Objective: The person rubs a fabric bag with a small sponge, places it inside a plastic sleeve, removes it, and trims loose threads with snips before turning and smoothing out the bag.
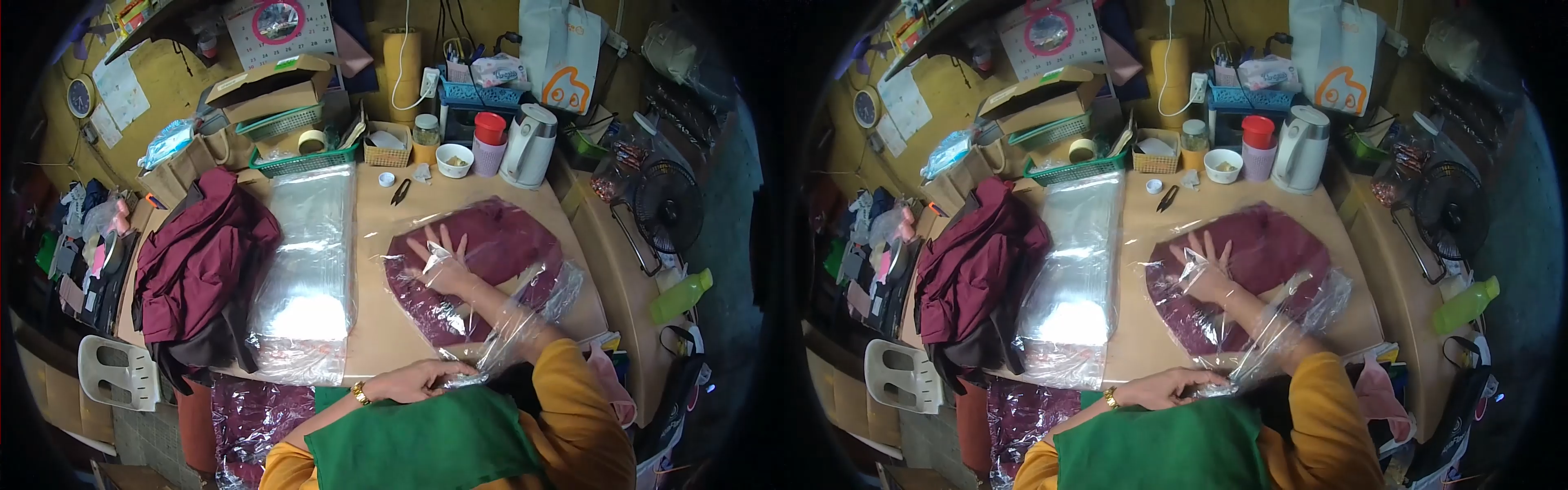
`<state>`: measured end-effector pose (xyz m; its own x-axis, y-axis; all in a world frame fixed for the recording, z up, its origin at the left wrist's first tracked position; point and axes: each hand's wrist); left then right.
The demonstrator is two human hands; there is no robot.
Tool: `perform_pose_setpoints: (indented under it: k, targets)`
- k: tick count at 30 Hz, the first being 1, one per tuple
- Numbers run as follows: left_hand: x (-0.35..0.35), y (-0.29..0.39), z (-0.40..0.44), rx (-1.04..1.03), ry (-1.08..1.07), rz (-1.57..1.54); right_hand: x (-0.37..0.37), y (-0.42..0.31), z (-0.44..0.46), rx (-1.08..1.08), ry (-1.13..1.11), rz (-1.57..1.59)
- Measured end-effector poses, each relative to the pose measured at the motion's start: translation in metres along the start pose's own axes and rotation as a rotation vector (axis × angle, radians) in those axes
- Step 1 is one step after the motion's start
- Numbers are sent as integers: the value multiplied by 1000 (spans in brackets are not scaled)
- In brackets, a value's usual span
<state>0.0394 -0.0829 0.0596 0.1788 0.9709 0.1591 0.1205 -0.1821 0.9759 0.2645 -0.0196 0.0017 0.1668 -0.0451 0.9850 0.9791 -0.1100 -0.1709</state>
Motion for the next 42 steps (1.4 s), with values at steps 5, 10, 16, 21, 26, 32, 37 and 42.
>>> perform_pose_setpoints:
  k: [5, 10, 16, 21, 26, 32, 37, 42]
  targets:
    - [34, -25, -21, -63, 396, -151, -12, -24, 0, 311, 22, -57]
    - [94, -68, -21, -137, 1354, -125, -16, -54, -22, 312, 45, -53]
    - [129, -89, -5, 47, 1323, -34, -4, -25, -9, 343, 122, 601]
    - [114, -93, -3, -79, 1221, -513, -1, 59, 12, -196, 474, 20]
    - [77, -80, -2, -120, 1158, -678, -3, 74, 17, -69, 425, -60]
    - [56, -72, -13, -163, 947, -936, 29, 71, 35, 13, -45, 12]
    - [46, -59, -17, -102, 1017, -868, 9, 63, 41, 63, 137, -91]
    - [50, -39, -12, -59, 1179, -1106, 7, 76, 50, 182, 63, -6]
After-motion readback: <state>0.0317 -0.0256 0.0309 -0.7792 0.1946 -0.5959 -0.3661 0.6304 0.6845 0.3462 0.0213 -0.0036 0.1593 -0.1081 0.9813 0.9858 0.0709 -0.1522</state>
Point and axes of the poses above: each hand's wrist, its own z-axis towards the middle knuckle, its own x-axis out of the back of the hand, y = z × x, and after that the axes turned 2 degrees about -z, right-handed
